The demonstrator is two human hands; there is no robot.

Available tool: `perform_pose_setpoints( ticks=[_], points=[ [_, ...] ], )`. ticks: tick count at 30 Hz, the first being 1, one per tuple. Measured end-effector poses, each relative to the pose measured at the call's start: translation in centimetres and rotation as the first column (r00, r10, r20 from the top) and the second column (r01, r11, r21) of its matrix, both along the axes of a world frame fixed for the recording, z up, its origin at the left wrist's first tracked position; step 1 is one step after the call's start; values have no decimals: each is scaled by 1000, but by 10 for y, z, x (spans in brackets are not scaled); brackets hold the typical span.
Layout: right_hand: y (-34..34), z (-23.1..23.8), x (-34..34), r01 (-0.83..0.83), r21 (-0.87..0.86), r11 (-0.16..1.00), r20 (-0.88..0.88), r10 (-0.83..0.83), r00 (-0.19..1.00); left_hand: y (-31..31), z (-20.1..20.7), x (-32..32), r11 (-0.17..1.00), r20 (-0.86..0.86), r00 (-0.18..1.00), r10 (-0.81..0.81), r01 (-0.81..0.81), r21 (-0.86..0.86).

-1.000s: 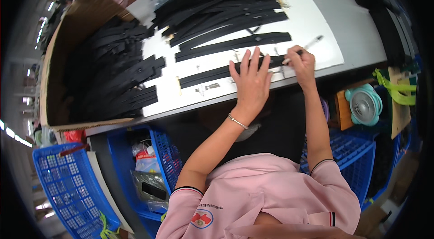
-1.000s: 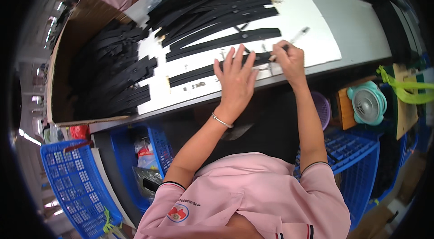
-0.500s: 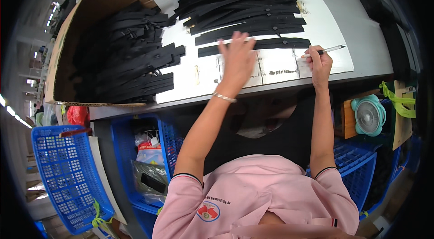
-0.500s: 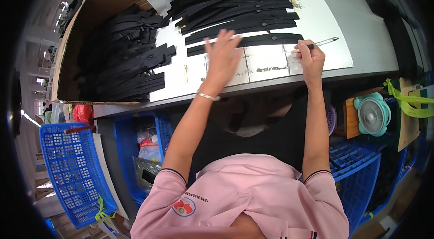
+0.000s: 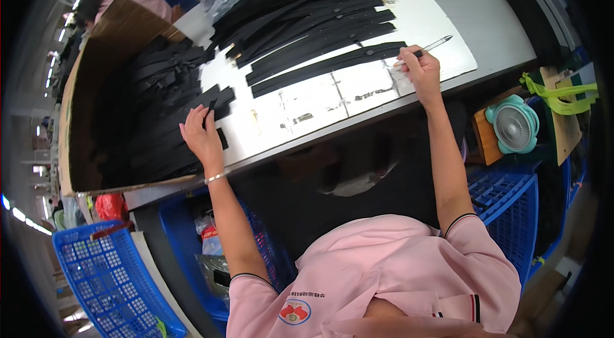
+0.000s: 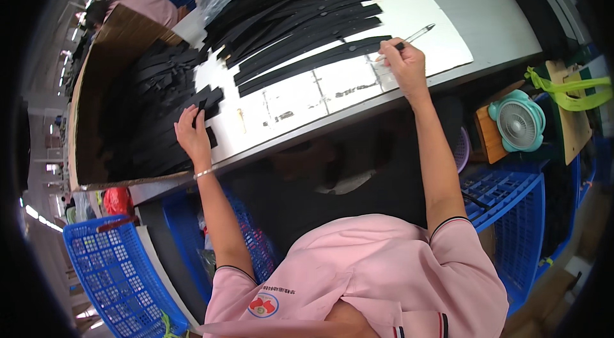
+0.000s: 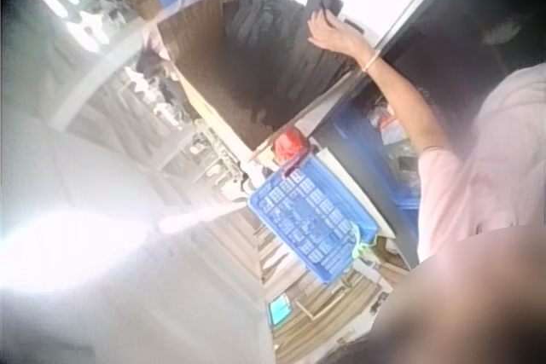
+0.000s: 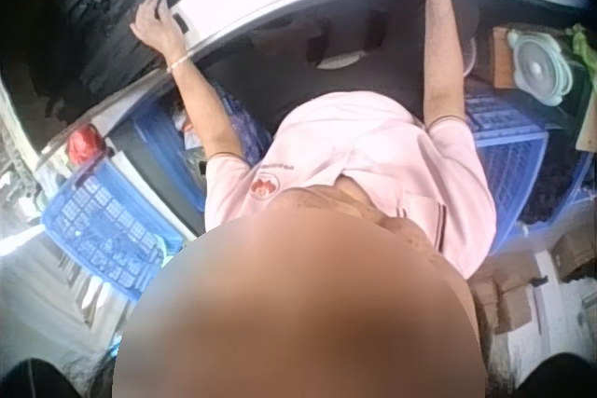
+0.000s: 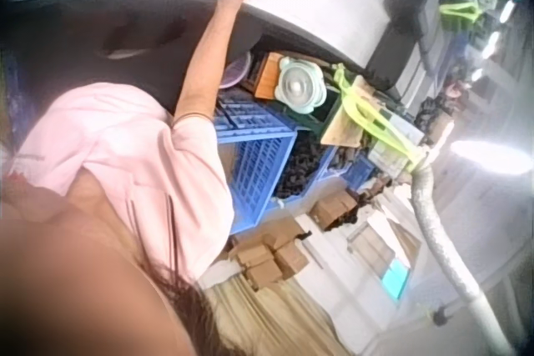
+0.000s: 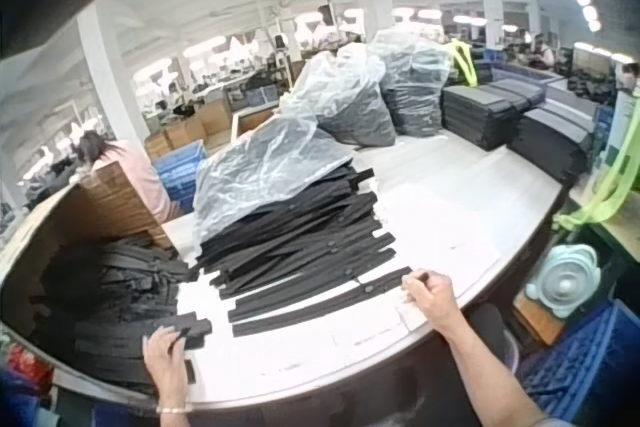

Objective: The recorder is inspecting and marking individual black zippers on a workbench, then placing them into a plastic bag or container.

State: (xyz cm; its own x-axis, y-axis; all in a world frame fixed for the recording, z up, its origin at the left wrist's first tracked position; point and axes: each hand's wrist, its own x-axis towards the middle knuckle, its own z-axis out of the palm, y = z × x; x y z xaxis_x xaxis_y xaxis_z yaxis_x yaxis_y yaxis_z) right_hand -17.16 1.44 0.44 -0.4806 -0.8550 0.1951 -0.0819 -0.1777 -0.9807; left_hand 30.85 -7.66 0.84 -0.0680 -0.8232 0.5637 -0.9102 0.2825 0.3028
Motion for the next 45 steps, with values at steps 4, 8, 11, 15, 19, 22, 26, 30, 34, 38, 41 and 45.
perform_pose_setpoints(
  ticks=[4, 8, 11, 15, 19, 22, 26, 30, 34, 38, 41, 45],
  points=[
    [0, 5, 5, 24, 11, 1000, -25, -24, 999, 20, 14, -73, 952, -157, 948, -276, 292, 88],
    [9, 16, 22, 65, -1, 998, -101, -64, 993, 47, 27, -177, 801, -302, 807, -508, 571, 181],
    [23, 2, 40, 64, -155, 986, -362, -117, 925, 49, 21, -229, 767, -270, 773, -574, 623, 152],
    [46, -3, 56, -1, -197, 980, -767, -154, 623, 53, 18, -270, 720, -359, 735, -574, 663, 205],
    [52, -10, 48, -32, -187, 982, -876, -152, 459, 55, 12, -268, 755, -327, 741, -587, 646, 111],
    [57, -11, 23, 29, -164, 986, -898, -162, 409, 62, 15, -247, 822, -313, 811, -495, 553, 133],
    [59, -14, -9, 106, -175, 979, -935, -199, 293, 65, 5, -208, 893, -211, 884, -416, 442, 90],
    [59, -16, -3, 91, -195, 977, -935, -213, 285, 89, 8, -180, 951, -94, 954, -286, 294, 91],
    [58, -25, -2, 122, -220, 968, -908, -249, 337, 118, 3, -157, 939, -40, 967, -250, 253, 235],
    [58, -29, -2, 133, -220, 966, -908, -253, 335, 125, -6, -137, 936, 13, 982, -187, 174, 307],
    [58, -29, -3, 117, -189, 975, -923, -217, 319, 120, -5, -129, 932, -15, 977, -211, 206, 299],
    [59, -21, 0, 150, -172, 974, -930, -210, 301, 118, -4, -128, 930, -66, 980, -190, 201, 307]
  ],
)
